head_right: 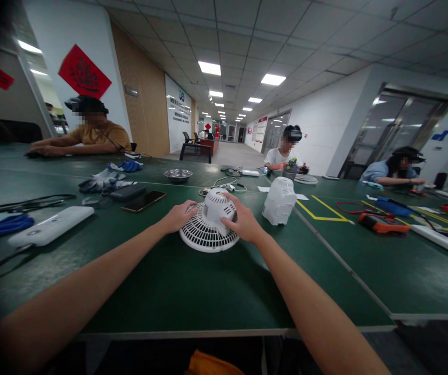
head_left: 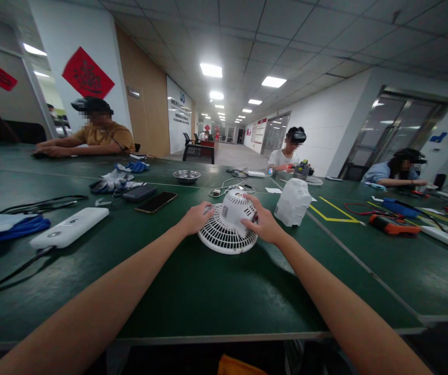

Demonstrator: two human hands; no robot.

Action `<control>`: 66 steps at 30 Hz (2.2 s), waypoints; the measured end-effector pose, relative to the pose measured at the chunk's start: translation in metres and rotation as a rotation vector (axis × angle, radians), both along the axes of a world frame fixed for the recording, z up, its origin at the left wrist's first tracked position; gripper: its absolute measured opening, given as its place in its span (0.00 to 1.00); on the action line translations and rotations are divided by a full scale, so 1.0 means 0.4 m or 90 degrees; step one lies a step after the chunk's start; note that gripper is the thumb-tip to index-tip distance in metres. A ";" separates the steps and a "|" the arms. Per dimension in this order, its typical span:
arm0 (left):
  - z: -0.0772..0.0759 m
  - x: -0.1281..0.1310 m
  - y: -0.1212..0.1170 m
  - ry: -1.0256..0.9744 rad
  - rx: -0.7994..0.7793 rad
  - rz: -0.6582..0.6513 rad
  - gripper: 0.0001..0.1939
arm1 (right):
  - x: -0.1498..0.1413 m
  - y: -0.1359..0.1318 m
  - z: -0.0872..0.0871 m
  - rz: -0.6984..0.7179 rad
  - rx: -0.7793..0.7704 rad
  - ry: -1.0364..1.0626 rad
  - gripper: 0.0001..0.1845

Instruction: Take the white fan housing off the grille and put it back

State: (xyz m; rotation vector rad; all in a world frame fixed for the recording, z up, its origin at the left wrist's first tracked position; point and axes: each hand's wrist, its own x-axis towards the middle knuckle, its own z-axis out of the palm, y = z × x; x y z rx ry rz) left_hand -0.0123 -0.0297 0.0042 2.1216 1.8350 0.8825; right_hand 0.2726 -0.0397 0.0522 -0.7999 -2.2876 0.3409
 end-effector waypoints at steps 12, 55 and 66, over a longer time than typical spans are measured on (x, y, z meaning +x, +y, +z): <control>0.008 0.004 -0.010 -0.018 -0.005 0.003 0.29 | -0.002 -0.006 0.003 -0.005 -0.022 0.009 0.41; 0.021 0.028 -0.012 -0.555 0.099 -0.066 0.19 | -0.029 0.036 -0.050 0.100 -0.642 0.412 0.28; -0.027 0.044 0.003 -0.668 -0.003 -0.055 0.13 | -0.013 0.051 -0.081 0.175 -0.770 0.359 0.23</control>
